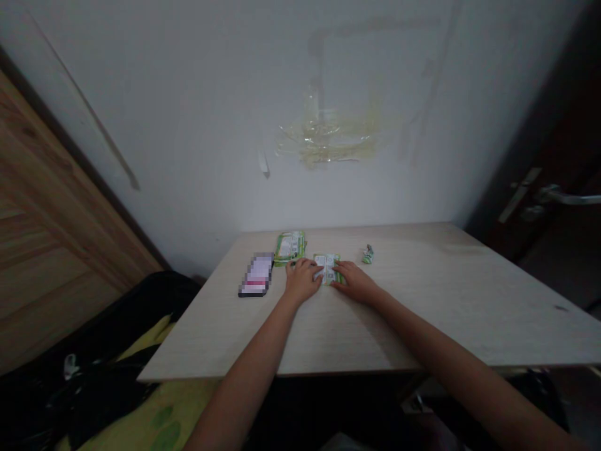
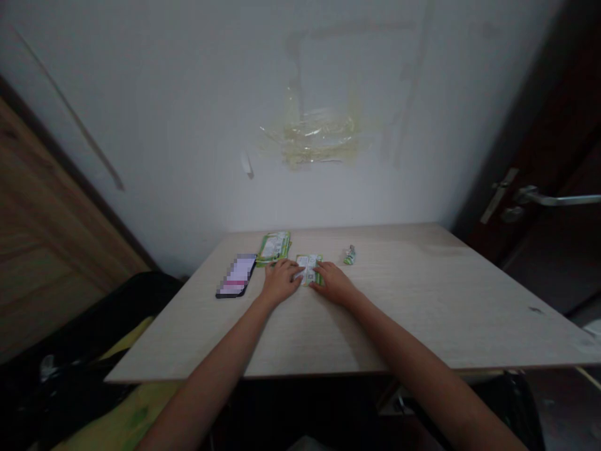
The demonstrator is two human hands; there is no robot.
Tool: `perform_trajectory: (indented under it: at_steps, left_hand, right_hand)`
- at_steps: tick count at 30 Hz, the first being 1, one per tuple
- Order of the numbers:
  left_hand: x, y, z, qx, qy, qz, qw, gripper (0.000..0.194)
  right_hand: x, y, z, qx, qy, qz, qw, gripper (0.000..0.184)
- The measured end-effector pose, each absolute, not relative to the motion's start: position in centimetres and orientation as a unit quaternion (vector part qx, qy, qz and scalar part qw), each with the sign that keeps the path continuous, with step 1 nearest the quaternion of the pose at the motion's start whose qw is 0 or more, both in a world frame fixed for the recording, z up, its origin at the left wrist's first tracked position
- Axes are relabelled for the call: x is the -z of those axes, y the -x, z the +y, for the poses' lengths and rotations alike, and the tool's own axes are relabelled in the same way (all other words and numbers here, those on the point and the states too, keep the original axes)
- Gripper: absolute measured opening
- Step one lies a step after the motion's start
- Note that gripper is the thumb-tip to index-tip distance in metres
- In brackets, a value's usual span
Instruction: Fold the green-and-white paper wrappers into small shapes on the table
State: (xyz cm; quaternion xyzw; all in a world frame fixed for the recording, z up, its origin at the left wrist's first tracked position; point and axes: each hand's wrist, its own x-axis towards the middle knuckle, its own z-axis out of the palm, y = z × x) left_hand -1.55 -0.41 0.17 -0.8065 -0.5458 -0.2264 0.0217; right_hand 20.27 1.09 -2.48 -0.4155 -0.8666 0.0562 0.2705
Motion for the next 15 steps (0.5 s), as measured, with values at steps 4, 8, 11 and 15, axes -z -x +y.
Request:
perform_trajectory:
  at_steps: [4,8,11,15]
  left_hand:
    - [-0.3,1.52,-0.72,0.223,0.807,-0.546,0.026,0.028]
    - [-0.26,1.65,-0.9,0.225,0.803,-0.551,0.023,0.028]
    - [-0.22,1.93,-1.02,0.229,0.803,-0.549,0.019,0.029]
    - [-0.43,2.46,-1.1,0.226,0.801,-0.554,0.015,0.031]
  right_hand:
    - [2.56,-20.09,1.12,-0.05,0.42,-0.866,0.266,0.046]
    - [2.57,-19.83,1.06,-0.036,0.426,-0.868,0.253,0.044]
    - [2.63,-19.62,1.01,-0.029,0.425,-0.868,0.255,0.042]
    - [2.79,-19.4,1.11,-0.038,0.425,-0.866,0.262,0.04]
